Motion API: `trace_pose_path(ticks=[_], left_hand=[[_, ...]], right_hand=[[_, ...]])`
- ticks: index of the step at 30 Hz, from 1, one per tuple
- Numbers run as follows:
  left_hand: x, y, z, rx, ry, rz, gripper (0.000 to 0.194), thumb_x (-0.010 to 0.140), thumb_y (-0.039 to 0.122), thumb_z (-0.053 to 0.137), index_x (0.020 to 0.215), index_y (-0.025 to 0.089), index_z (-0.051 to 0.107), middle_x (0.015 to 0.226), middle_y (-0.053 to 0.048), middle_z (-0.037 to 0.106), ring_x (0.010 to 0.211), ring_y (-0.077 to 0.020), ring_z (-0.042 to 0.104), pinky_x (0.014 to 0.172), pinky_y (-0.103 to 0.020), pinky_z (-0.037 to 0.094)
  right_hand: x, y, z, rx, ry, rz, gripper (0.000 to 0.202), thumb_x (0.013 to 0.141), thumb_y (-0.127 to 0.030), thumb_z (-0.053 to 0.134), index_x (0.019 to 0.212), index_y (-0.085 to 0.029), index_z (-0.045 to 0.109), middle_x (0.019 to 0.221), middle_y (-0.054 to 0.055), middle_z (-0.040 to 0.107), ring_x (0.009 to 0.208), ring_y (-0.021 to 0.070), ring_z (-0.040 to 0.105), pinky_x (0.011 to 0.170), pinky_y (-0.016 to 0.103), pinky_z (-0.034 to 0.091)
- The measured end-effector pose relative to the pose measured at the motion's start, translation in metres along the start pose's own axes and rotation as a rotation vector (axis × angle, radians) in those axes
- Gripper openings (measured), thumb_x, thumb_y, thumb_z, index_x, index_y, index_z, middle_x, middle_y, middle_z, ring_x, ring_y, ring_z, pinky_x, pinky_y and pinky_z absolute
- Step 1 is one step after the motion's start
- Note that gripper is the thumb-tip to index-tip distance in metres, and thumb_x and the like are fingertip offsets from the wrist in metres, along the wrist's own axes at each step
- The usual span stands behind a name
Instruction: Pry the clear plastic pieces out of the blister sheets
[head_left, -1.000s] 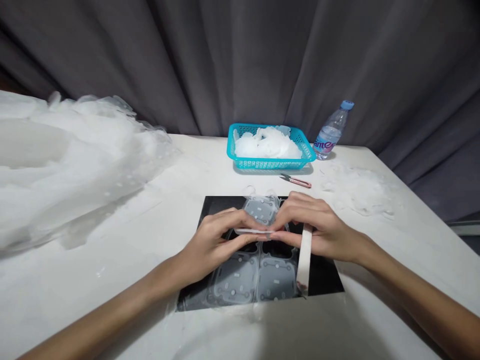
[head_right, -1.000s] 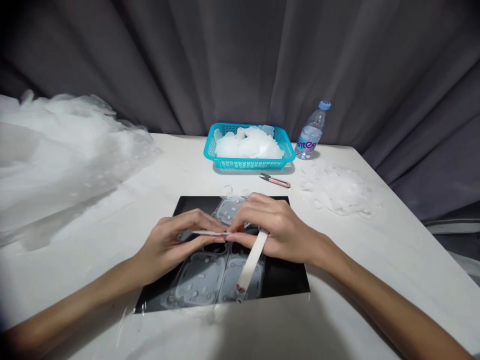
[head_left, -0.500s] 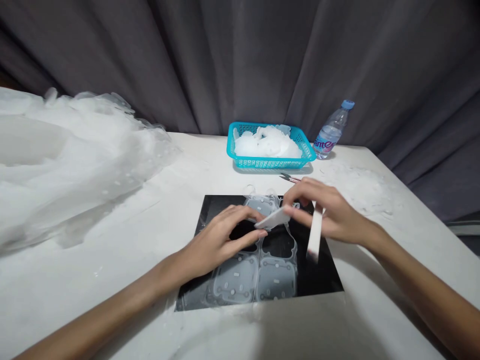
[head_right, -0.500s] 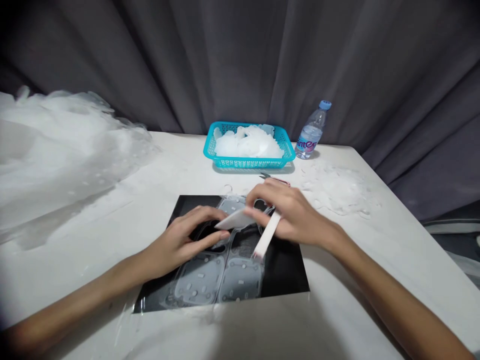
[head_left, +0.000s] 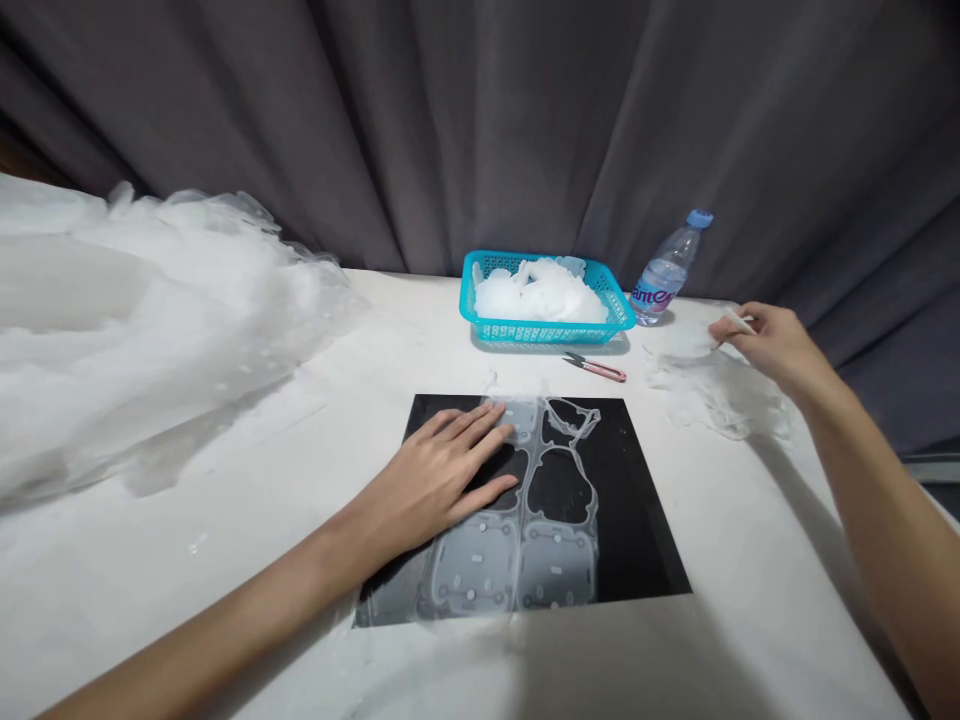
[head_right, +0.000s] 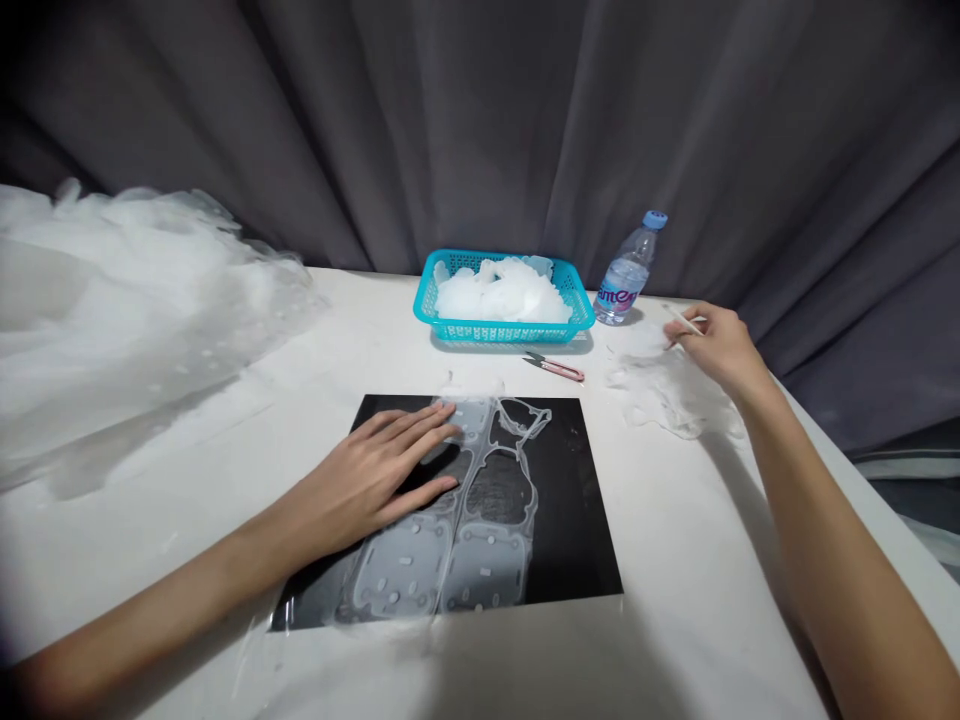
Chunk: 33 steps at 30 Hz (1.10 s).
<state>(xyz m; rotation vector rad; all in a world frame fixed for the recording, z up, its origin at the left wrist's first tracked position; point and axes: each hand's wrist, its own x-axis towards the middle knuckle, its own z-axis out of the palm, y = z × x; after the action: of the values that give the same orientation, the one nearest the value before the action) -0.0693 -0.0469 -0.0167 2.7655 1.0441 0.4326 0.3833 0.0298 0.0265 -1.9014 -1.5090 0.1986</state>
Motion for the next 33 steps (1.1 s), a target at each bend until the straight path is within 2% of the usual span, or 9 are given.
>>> trace_pose_path(ticks=[4, 6, 7, 10, 14, 18, 21, 25, 33], left_hand=[[-0.009, -0.004, -0.003, 0.016, 0.004, 0.074, 0.048, 0.108, 0.048, 0.052, 0.146, 0.021, 0.062, 0.160, -0.017, 0.053, 0.140, -0.0367, 0.057, 0.114, -0.051, 0.042], [-0.012, -0.006, -0.006, 0.007, 0.002, 0.114, 0.046, 0.109, 0.046, 0.051, 0.147, 0.023, 0.062, 0.159, -0.015, 0.055, 0.135, -0.0339, 0.060, 0.112, -0.049, 0.044], [-0.013, -0.007, -0.007, 0.001, 0.002, 0.126, 0.045, 0.109, 0.045, 0.051, 0.147, 0.023, 0.063, 0.157, -0.014, 0.057, 0.132, -0.0330, 0.061, 0.111, -0.049, 0.045], [-0.016, -0.007, -0.008, -0.031, -0.001, 0.115, 0.046, 0.108, 0.045, 0.053, 0.146, 0.022, 0.064, 0.151, -0.014, 0.062, 0.130, -0.0325, 0.062, 0.110, -0.048, 0.047], [-0.019, -0.007, -0.005, -0.058, -0.004, 0.103, 0.051, 0.108, 0.047, 0.053, 0.153, 0.023, 0.057, 0.154, -0.013, 0.058, 0.133, -0.0326, 0.060, 0.112, -0.049, 0.047], [-0.020, -0.007, -0.001, -0.023, -0.001, 0.108, 0.054, 0.107, 0.051, 0.053, 0.155, 0.024, 0.054, 0.152, -0.013, 0.060, 0.132, -0.0336, 0.060, 0.111, -0.052, 0.048], [-0.019, -0.008, 0.001, -0.023, 0.000, 0.101, 0.054, 0.107, 0.052, 0.053, 0.153, 0.024, 0.056, 0.149, -0.013, 0.060, 0.134, -0.0332, 0.058, 0.110, -0.051, 0.048], [-0.018, -0.007, 0.002, -0.038, 0.014, 0.094, 0.052, 0.106, 0.053, 0.054, 0.150, 0.027, 0.059, 0.151, -0.012, 0.059, 0.134, -0.0325, 0.057, 0.111, -0.051, 0.048], [-0.017, -0.003, 0.003, -0.069, 0.025, 0.054, 0.050, 0.106, 0.052, 0.056, 0.147, 0.024, 0.062, 0.147, -0.012, 0.062, 0.132, -0.0326, 0.058, 0.110, -0.051, 0.048]], right_hand=[[-0.015, -0.019, 0.003, -0.214, 0.106, -0.005, 0.012, 0.088, -0.029, 0.076, 0.082, -0.019, 0.071, 0.094, 0.016, 0.065, 0.075, 0.0247, 0.058, 0.067, 0.038, 0.038], [-0.029, -0.043, 0.017, -0.246, 0.128, -0.093, 0.015, 0.098, -0.031, 0.061, 0.096, -0.020, 0.071, 0.110, 0.016, 0.062, 0.087, 0.0280, 0.061, 0.075, 0.041, 0.042], [-0.038, -0.059, 0.026, -0.233, 0.098, -0.217, 0.023, 0.102, -0.032, 0.052, 0.095, -0.020, 0.070, 0.106, 0.015, 0.063, 0.092, 0.0293, 0.061, 0.080, 0.043, 0.045], [-0.072, -0.106, 0.055, 0.103, -0.116, -0.508, 0.052, 0.113, -0.045, 0.026, 0.092, -0.021, 0.068, 0.097, 0.010, 0.066, 0.099, 0.0269, 0.062, 0.095, 0.044, 0.046], [-0.117, -0.145, 0.084, 0.487, -0.579, -0.543, 0.053, 0.114, -0.053, 0.027, 0.102, -0.020, 0.067, 0.076, 0.002, 0.064, 0.077, 0.0186, 0.065, 0.080, 0.034, 0.050], [-0.132, -0.148, 0.098, 0.535, -0.667, -0.566, 0.029, 0.107, -0.040, 0.057, 0.091, -0.019, 0.070, 0.088, 0.003, 0.070, 0.083, 0.0163, 0.067, 0.081, 0.030, 0.050], [-0.130, -0.140, 0.102, 0.526, -0.705, -0.521, 0.012, 0.098, -0.032, 0.071, 0.096, -0.020, 0.073, 0.094, 0.002, 0.072, 0.085, 0.0163, 0.069, 0.076, 0.027, 0.052], [-0.129, -0.134, 0.103, 0.522, -0.766, -0.557, 0.012, 0.099, -0.032, 0.070, 0.101, -0.021, 0.074, 0.098, 0.004, 0.075, 0.090, 0.0178, 0.071, 0.082, 0.030, 0.056], [-0.134, -0.132, 0.107, 0.440, -0.693, -0.709, 0.011, 0.103, -0.029, 0.065, 0.102, -0.021, 0.073, 0.097, 0.004, 0.076, 0.090, 0.0183, 0.071, 0.085, 0.032, 0.054]])
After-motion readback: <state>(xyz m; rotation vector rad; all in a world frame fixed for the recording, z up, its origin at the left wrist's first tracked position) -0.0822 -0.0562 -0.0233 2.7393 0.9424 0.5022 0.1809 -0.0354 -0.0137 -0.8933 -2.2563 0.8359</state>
